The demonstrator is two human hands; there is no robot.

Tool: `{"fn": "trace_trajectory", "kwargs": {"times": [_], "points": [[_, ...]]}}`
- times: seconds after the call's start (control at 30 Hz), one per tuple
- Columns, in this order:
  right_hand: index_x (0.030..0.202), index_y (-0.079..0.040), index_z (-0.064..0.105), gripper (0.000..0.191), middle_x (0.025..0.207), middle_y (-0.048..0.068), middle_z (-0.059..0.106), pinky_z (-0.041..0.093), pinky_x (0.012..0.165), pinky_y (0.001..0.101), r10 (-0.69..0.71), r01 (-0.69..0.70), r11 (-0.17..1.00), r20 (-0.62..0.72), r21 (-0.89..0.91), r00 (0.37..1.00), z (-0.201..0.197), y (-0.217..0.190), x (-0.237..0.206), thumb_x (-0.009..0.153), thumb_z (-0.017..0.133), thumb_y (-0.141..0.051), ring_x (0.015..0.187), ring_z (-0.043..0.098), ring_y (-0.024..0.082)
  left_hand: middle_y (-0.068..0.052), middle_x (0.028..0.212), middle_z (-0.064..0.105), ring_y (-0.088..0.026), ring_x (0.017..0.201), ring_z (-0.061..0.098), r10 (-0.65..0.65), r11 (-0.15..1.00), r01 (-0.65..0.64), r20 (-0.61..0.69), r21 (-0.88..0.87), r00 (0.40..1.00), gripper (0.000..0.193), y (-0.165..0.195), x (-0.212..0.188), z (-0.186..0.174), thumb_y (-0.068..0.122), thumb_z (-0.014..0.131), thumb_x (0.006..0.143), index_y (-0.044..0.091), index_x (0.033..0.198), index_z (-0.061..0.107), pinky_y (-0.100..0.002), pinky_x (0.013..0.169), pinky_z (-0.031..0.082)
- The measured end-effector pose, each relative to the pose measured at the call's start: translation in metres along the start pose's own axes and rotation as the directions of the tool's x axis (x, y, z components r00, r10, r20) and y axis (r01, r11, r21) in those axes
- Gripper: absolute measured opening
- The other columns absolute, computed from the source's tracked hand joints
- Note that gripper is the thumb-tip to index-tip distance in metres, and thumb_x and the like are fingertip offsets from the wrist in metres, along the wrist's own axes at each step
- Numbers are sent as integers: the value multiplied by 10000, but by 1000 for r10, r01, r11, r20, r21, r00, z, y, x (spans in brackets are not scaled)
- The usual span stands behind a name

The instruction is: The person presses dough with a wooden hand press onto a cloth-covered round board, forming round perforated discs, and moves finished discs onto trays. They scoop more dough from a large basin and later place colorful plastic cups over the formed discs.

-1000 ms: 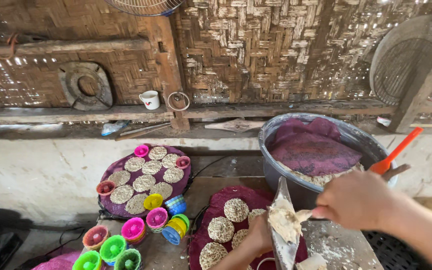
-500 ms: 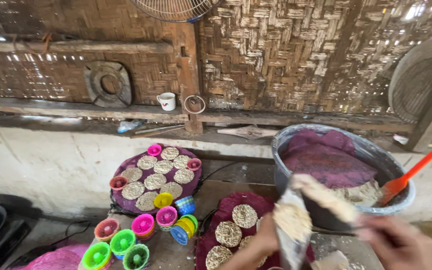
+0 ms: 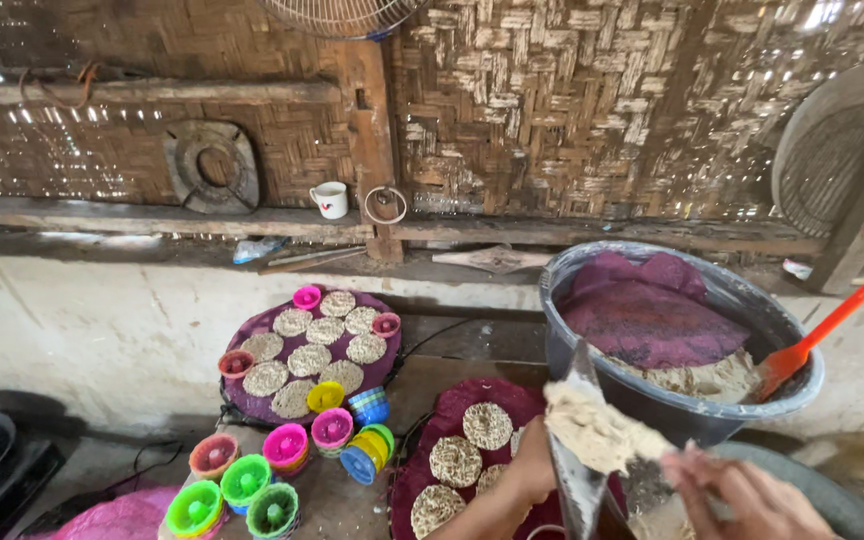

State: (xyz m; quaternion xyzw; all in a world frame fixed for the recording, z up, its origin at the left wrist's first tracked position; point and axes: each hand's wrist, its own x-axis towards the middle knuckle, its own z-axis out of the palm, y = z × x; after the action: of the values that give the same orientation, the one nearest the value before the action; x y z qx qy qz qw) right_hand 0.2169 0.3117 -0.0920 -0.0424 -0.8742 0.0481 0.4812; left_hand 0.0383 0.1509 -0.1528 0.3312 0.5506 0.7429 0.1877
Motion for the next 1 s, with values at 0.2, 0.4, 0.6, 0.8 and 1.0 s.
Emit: {"fn": "trace_trajectory", "kwargs": {"times": [0.2,0.4,0.6,0.8,1.0], "points": [[872,-107,800,198,821,-11,790,592,815,252,114,-165,914,155,372,981,22,27,-25,692,847,-175,823,790,79,-120,1089,775,-227,975,760,-248,968,243,-112,-53,962,352,3,5,-17,118,786,826,16,1157,726,-353,875,619],[1003,-83,804,229,917,52,849,583,799,260,442,-527,783,302,331,845,28,27,-8,784,831,-143,836,780,105,-156,1216,733,-263,1091,719,6,900,-29,54,434,999,426,7,-1,6,134,803,830,37,1227,683,-383,998,561],[975,-74,764,247,932,42,795,583,798,269,-305,307,951,66,-22,950,42,57,-32,786,808,-228,893,744,135,-116,1176,735,-231,1045,716,-138,983,136,5,120,990,365,9,5,-4,141,786,835,46,1178,703,-358,937,569],[1001,-61,808,274,892,54,842,621,778,302,461,-620,689,433,376,774,29,88,-28,758,858,-178,808,817,163,-66,1049,750,-178,963,692,117,991,-108,117,-81,986,264,5,5,-16,103,764,863,35,1115,727,-333,872,580],[925,-117,823,284,940,10,811,586,775,235,467,-466,883,202,-53,861,14,36,-16,743,926,-311,827,756,85,-70,974,756,-157,882,705,97,983,-116,131,144,987,257,22,-2,-11,81,780,855,28,1102,737,-329,771,563]]}}
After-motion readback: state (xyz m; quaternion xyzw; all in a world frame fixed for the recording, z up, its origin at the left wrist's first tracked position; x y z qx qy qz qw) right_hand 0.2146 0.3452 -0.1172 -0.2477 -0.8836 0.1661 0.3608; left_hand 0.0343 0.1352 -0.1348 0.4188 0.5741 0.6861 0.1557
